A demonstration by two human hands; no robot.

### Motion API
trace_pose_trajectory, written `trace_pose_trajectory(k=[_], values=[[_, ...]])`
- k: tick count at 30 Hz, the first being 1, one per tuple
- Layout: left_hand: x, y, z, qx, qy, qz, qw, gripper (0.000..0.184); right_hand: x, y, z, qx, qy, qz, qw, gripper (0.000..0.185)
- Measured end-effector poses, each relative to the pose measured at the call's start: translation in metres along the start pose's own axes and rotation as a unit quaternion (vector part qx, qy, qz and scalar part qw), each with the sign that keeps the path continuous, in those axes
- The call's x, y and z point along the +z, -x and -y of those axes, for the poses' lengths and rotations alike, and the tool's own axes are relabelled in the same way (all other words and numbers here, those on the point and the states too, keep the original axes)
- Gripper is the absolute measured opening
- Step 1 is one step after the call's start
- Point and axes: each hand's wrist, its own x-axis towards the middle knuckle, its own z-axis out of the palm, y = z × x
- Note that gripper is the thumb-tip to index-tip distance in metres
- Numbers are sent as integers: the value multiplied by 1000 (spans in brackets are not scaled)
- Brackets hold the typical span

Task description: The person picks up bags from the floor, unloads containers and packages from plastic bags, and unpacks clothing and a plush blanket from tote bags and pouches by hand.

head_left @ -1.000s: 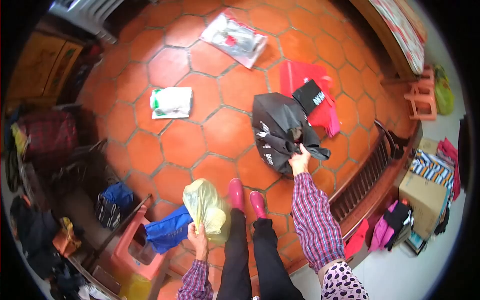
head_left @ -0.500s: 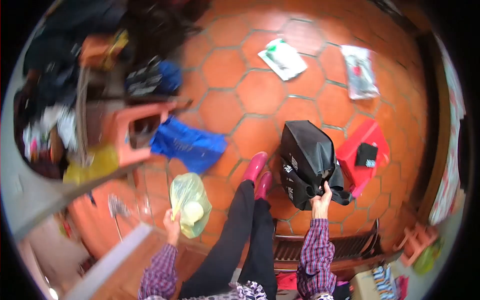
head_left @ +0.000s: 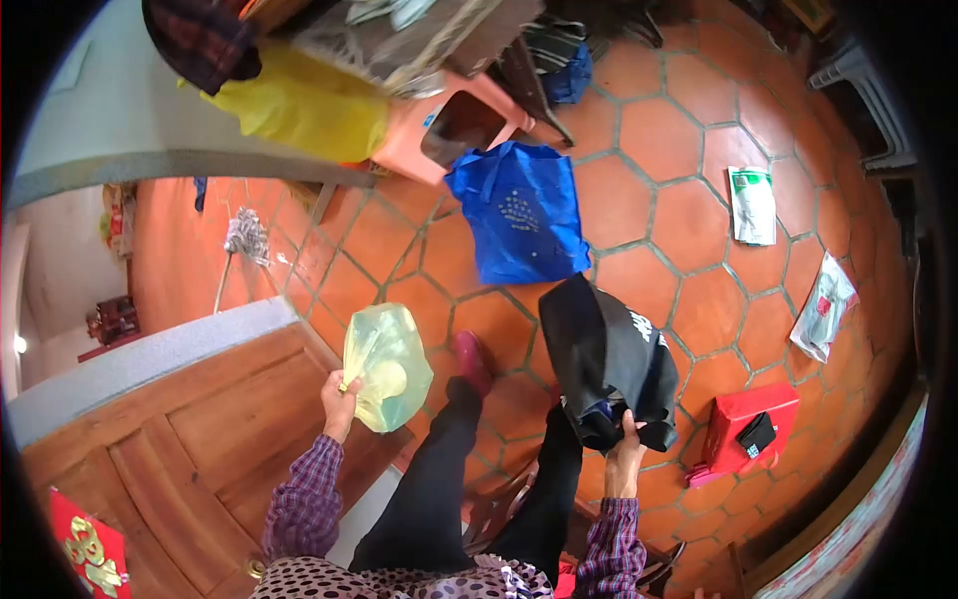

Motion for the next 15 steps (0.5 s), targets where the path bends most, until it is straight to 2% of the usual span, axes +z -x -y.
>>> trace_pose_trajectory(k=[3,5,6,9,10,13,15], values=[[-14,0,28,-24,33,-17,999,11,22,22,-26,-6,71,-10,997,26],[-12,-17,54,-28,49,-30,998,10,47,27,-46,-18,72,30,997,24],[-13,-19,53,-47,63,-46,996,8,54,30,-58,-22,77,14,997,24],[-13,-34,71,-66,126,-34,989,10,87,51,-72,-29,161,89,983,24],[-6,-39,68,-74,139,-43,987,10,98,52,-78,-33,173,67,982,18],[6,-61,78,-44,86,-38,995,10,113,39,-96,-17,190,54,980,19],[18,-77,86,-70,119,-21,990,9,120,38,-102,-39,230,76,969,19]])
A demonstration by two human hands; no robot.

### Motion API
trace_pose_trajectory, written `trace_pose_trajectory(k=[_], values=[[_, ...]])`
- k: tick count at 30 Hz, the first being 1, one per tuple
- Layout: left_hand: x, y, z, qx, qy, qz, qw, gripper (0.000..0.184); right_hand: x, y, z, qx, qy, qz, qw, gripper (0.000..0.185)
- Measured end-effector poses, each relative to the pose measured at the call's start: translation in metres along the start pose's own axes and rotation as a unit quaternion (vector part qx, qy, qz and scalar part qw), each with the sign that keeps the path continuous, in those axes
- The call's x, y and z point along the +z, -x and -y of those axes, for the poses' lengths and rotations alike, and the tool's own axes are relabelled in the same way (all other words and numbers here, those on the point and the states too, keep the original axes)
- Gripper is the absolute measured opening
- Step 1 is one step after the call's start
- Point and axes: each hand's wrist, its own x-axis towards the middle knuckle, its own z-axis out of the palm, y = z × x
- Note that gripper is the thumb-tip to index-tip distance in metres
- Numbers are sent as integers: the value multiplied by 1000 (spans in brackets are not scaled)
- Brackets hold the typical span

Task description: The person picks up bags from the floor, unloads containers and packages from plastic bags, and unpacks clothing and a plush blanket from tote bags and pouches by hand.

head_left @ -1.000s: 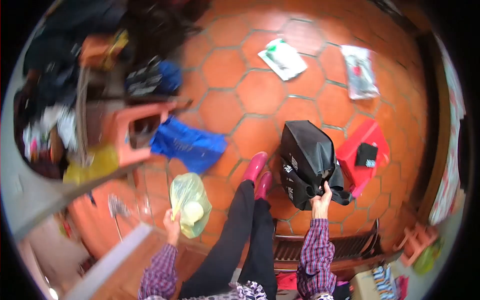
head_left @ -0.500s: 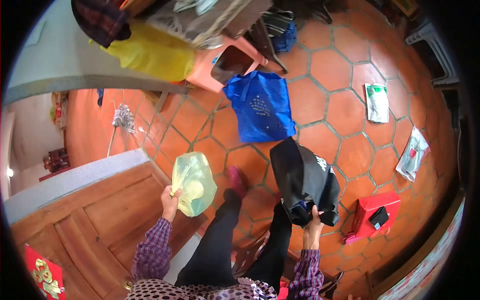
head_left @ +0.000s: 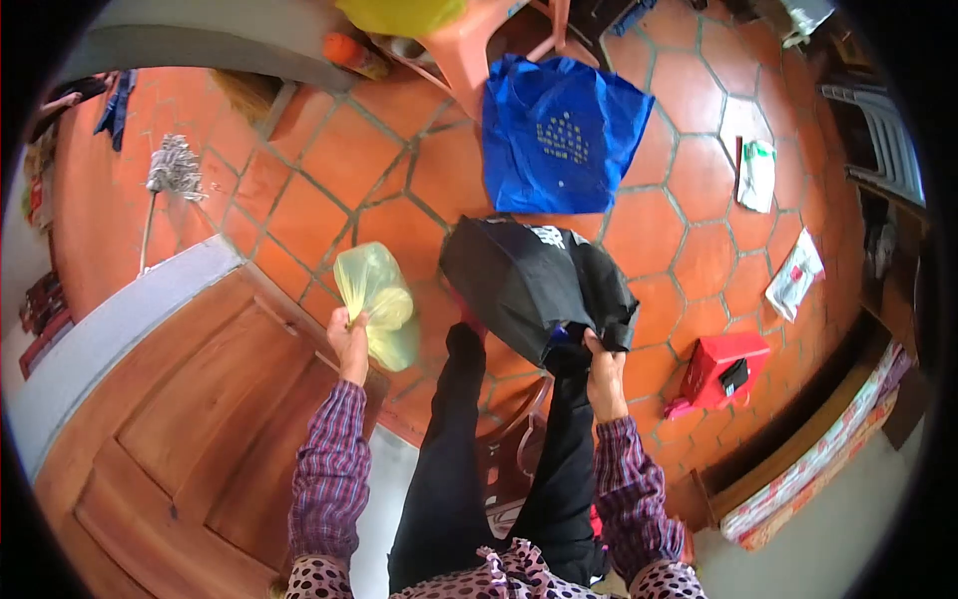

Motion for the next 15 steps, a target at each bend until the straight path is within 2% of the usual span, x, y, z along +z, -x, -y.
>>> trace_pose_trajectory(k=[2,4,6,8,11,12,13,14,15], values=[[15,-16,12,-27,53,14,998,9,7,-4,-10,1,13,-14,1000,20],[26,-30,22,-34,11,34,999,9,11,-7,-23,-19,36,-8,999,19],[43,-42,27,-21,53,53,997,10,22,-9,-18,-30,34,4,999,23],[62,-55,27,-9,40,62,997,9,19,-24,-29,-34,18,12,999,29],[74,-50,-9,47,-3,73,996,11,16,-29,-35,-29,72,-8,997,32],[72,-50,-11,89,-89,62,990,14,22,-29,-38,-29,101,-24,994,33],[70,-57,6,135,-104,53,984,16,29,-22,-36,-18,117,-31,992,34],[65,-53,6,126,-95,50,986,17,33,-11,-32,-6,135,-40,990,35],[60,-55,26,135,-95,39,985,18,38,-3,-30,-18,117,-27,993,28]])
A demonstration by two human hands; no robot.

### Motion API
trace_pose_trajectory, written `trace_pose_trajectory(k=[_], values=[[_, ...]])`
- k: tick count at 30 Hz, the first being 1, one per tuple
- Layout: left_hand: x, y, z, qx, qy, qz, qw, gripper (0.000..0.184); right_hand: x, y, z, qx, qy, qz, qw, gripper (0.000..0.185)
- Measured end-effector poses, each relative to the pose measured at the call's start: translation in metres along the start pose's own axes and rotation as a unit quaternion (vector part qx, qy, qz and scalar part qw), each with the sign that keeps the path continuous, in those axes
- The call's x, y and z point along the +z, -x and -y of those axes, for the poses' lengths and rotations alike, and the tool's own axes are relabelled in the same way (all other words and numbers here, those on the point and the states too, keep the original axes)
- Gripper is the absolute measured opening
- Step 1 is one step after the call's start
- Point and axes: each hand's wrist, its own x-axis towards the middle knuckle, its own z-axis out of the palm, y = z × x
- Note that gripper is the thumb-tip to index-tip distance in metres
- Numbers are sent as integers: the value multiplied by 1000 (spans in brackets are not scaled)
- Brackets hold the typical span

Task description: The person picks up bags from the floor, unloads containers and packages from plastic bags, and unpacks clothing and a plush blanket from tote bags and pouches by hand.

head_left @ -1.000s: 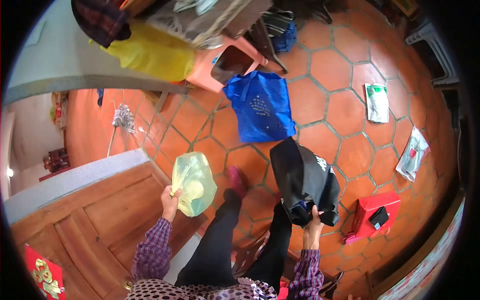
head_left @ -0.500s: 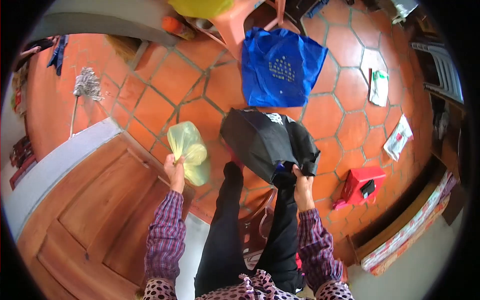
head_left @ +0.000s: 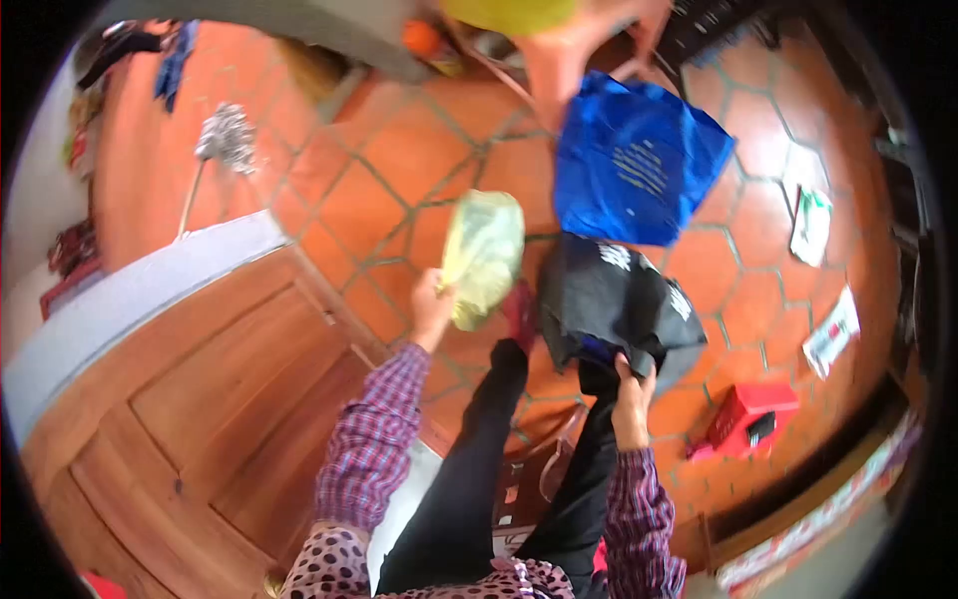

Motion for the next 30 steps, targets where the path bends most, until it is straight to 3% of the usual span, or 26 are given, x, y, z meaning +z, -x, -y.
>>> trace_pose_trajectory(k=[1,2,3,5,7,8,9,11,13,18,20,24,26,30], values=[[-9,6,-9,-62,22,18,998,19,5,5,6,-17,-18,3,1000,23],[-17,12,-18,-56,18,12,998,18,9,10,11,-26,-15,15,999,23],[-30,24,-30,-170,121,16,978,14,11,16,24,-20,-18,45,999,22],[-41,34,-21,-144,94,7,985,10,24,23,42,-19,-16,76,997,21],[-56,40,1,-171,157,-6,973,11,43,36,56,30,-64,109,992,20],[-63,48,3,-197,212,-7,957,13,49,33,51,48,-61,100,992,17],[-73,49,8,-286,253,-23,924,16,57,33,43,48,-46,108,992,16],[-93,56,21,-315,379,-45,869,18,90,61,74,107,-39,95,989,12],[-121,62,28,-355,441,-51,823,20,112,64,76,98,-8,115,988,10],[-152,79,81,-356,447,-120,812,22,179,68,73,76,36,212,974,5],[-167,78,90,-337,441,-141,820,23,210,69,73,117,-27,247,962,4],[-206,59,68,-351,485,-199,776,24,290,90,96,42,64,328,942,9],[-218,47,68,-331,510,-223,762,23,330,102,116,160,0,342,926,16],[-247,14,63,-311,538,-263,738,24,403,107,134,189,15,362,913,25]])
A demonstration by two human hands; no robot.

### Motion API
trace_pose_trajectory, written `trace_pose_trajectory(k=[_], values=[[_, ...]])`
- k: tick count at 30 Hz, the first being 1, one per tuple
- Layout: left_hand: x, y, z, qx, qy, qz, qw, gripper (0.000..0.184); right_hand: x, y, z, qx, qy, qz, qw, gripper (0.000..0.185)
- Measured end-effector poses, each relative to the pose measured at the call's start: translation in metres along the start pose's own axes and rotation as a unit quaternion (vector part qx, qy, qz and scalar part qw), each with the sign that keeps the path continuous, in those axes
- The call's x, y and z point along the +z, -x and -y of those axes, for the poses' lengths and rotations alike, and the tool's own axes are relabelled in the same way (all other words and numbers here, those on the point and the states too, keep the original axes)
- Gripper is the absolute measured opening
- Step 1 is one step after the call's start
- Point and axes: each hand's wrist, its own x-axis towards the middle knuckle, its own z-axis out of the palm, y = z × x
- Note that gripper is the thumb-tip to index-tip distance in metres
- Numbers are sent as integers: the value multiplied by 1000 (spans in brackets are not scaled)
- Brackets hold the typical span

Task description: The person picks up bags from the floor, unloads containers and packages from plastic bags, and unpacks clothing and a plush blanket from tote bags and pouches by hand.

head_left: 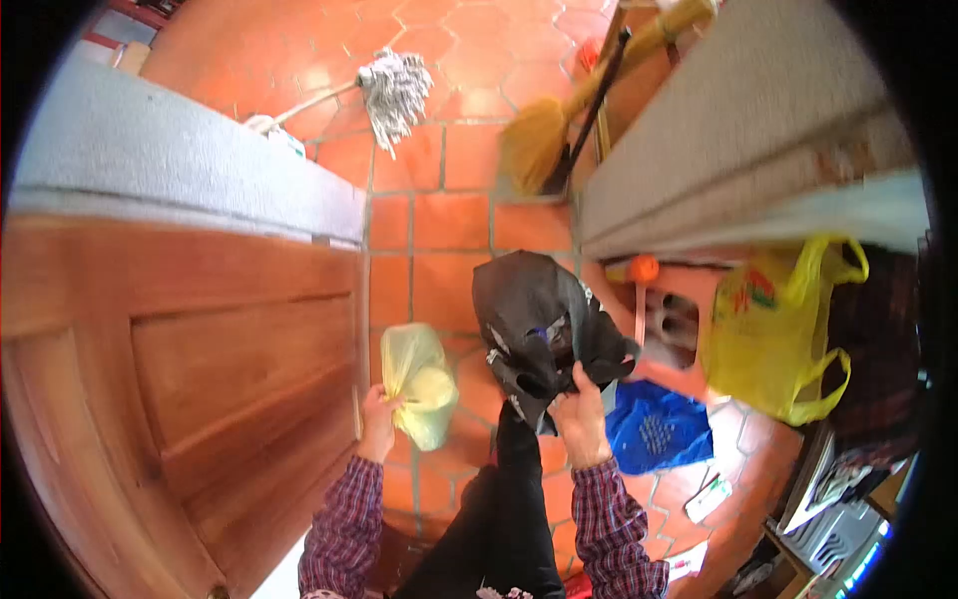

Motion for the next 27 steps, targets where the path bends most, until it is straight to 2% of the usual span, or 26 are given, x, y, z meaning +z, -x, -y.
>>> trace_pose_trajectory(k=[3,5,6,9,11,12,15,19,21,23,25,27], values=[[27,-28,-42,-1,35,-21,999,24,63,-16,21,-11,-21,11,1000,29],[30,-30,-70,-18,52,-27,998,24,71,-54,30,46,31,10,998,29],[41,-40,-94,2,79,-22,997,25,100,-52,36,27,6,44,999,28],[70,-69,-156,28,118,-24,992,28,175,-68,59,44,21,-3,999,24],[83,-89,-199,66,117,-15,991,23,223,-79,77,50,40,-4,998,26],[101,-89,-232,61,133,-5,989,29,245,-87,86,52,52,2,997,28],[125,-126,-277,97,158,-2,983,29,302,-116,121,92,40,52,994,29],[161,-188,-342,71,152,-12,986,30,395,-158,165,84,27,11,996,31],[163,-219,-363,40,176,-15,984,30,428,-181,178,71,19,-7,997,38],[178,-241,-388,47,173,-28,983,29,464,-210,198,53,37,-55,996,48],[184,-272,-408,36,185,-40,981,29,508,-236,218,45,30,-126,991,22],[196,-301,-430,26,191,-78,978,30,533,-267,241,25,25,-100,994,25]])
